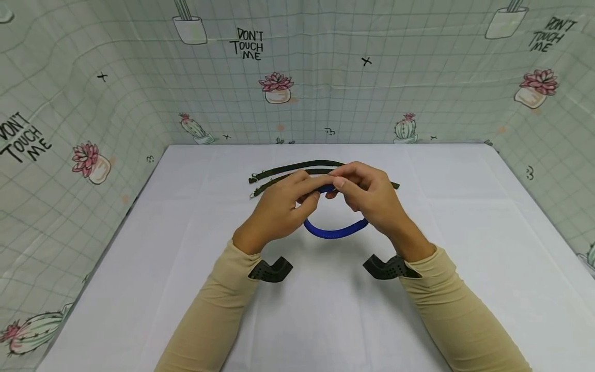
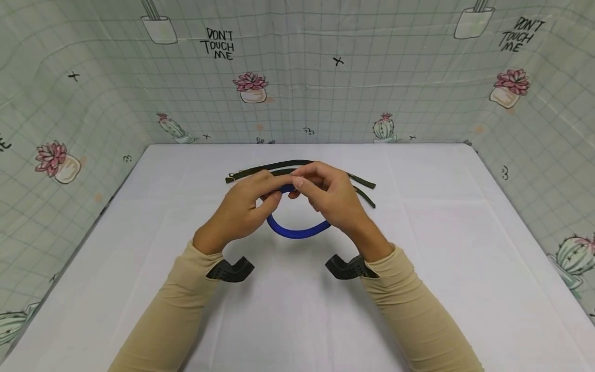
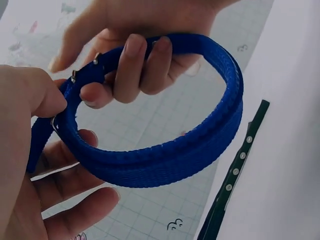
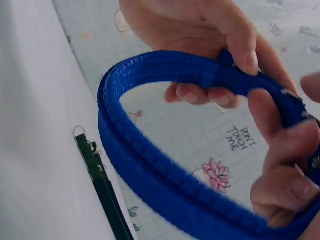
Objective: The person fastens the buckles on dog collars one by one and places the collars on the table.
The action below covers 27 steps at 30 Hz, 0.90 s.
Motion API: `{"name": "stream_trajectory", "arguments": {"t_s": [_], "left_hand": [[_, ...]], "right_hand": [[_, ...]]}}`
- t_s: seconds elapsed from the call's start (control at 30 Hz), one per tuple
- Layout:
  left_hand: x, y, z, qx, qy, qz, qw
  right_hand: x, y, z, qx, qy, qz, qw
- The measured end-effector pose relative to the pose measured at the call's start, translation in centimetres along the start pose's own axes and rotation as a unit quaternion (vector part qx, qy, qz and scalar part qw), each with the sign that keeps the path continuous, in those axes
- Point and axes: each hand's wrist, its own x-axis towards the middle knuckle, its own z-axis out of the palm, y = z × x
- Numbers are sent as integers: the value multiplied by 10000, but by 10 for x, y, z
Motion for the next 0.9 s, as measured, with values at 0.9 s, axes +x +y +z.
{"name": "stream_trajectory", "arguments": {"t_s": [0.9], "left_hand": [[2,6,6,-1626,1104,-372,9798]], "right_hand": [[-3,-13,-2,-893,247,-556,9941]]}}
